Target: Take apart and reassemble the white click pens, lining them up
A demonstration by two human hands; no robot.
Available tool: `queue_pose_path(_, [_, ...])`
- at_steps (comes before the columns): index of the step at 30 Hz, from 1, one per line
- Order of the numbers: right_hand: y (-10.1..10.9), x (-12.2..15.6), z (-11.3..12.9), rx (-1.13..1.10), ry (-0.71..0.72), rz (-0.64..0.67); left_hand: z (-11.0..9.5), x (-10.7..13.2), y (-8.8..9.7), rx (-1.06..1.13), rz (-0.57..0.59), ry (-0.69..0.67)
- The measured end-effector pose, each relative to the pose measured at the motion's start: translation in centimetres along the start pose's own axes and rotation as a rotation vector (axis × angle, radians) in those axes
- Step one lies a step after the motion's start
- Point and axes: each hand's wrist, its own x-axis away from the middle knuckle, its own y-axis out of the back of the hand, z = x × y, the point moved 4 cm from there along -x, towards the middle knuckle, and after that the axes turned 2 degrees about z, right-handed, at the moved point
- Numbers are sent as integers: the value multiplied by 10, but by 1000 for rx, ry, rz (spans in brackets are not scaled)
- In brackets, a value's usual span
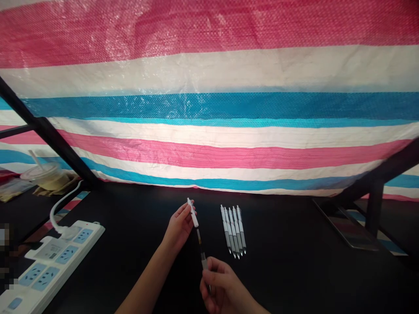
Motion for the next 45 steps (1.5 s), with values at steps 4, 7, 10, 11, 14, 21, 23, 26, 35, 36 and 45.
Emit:
queue_pose_path(4, [0, -1, 2, -5, 26, -10, 3, 2, -4, -20, 34, 27])
queue_pose_path(7, [1, -1, 4, -12, 47, -28, 7, 7, -9, -62, 94, 56])
queue_pose_path(10, [2, 0, 4, -20, 65, -53, 12, 13, -15, -130, 185, 105])
queue_pose_path(11, [3, 0, 4, -22, 70, -62, 12, 15, -17, -154, 216, 118])
queue_pose_path(14, [4, -2, 2, -21, 78, -77, 11, 19, -20, -218, 282, 132])
queue_pose_path(21, [6, -2, 6, -16, 127, -117, 6, 18, -17, -294, 334, 103])
queue_pose_path(23, [7, -1, 7, -19, 118, -118, 7, 18, -17, -296, 338, 102])
queue_pose_path(26, [7, -2, 6, -32, 107, -118, 10, 18, -18, -286, 346, 119])
queue_pose_path(35, [6, -4, 4, -71, 119, -117, 11, 14, -16, -229, 329, 121])
queue_pose_path(36, [6, -3, 5, -65, 120, -121, 11, 13, -15, -224, 320, 110])
queue_pose_path(45, [10, -6, 0, -32, 100, -114, 13, 12, -13, -226, 296, 85])
